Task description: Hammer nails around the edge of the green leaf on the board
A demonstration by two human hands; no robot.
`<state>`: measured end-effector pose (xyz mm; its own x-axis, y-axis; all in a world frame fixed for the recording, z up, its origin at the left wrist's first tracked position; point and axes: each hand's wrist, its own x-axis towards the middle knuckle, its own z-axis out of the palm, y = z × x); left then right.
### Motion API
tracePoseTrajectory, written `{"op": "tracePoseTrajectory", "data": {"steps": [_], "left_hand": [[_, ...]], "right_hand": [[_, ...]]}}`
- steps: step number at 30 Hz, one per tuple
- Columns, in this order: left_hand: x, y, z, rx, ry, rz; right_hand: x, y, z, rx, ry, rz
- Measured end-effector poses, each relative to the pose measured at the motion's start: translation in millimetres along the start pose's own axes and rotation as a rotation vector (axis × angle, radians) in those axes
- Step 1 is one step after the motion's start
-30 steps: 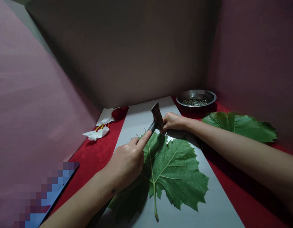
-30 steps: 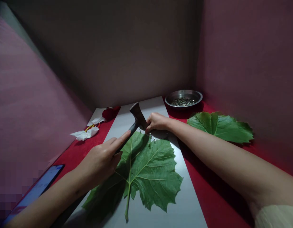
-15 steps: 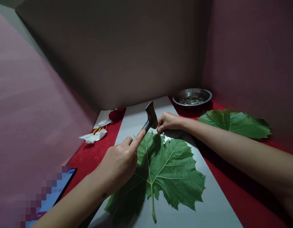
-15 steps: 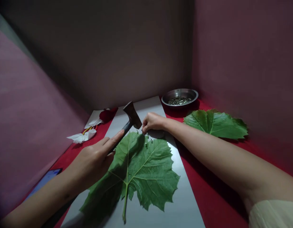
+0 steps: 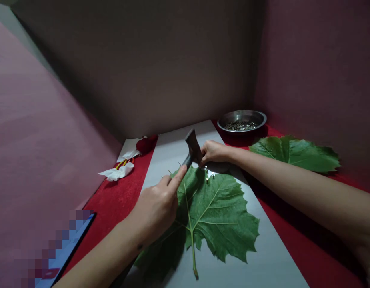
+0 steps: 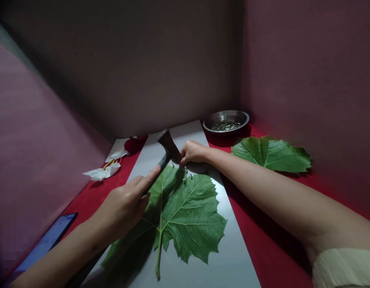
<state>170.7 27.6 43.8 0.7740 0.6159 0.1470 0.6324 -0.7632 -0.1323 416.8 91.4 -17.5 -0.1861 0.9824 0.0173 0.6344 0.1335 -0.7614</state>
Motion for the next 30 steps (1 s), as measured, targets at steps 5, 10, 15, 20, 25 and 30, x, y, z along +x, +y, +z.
{"op": "tracePoseTrajectory", "data": {"steps": [5,10,15,20,25,30], "left_hand": [[-1.4,-5.3,-2.4,-0.068,0.045,0.009],[-1.8,-8.0,1.1,-0.069,0.028,0.018],[-1.3,-9.6,-1.7,-0.068,0.086,0.035],[-0.8,-9.0,4.2,-0.053,0.058,0.032],[0.2,-8.3,-0.3,-0.071,0.086,0.037],[-1.2,-3.5,0.2,-0.047,0.064,0.011]], "right_hand": [[-0.8,-1.2,-0.3,0.016,-0.004,-0.006],[-2.0,-3.3,-0.6,-0.023,0.023,0.023],[-2.5,-3.7,-0.6,0.013,-0.001,0.020],[-4.1,-5.0,0.1,-0.003,0.029,0.037],[-4.2,-4.8,0.1,0.015,0.008,0.037],[-3.9,-3.7,0.3,0.002,0.031,0.048]]}}
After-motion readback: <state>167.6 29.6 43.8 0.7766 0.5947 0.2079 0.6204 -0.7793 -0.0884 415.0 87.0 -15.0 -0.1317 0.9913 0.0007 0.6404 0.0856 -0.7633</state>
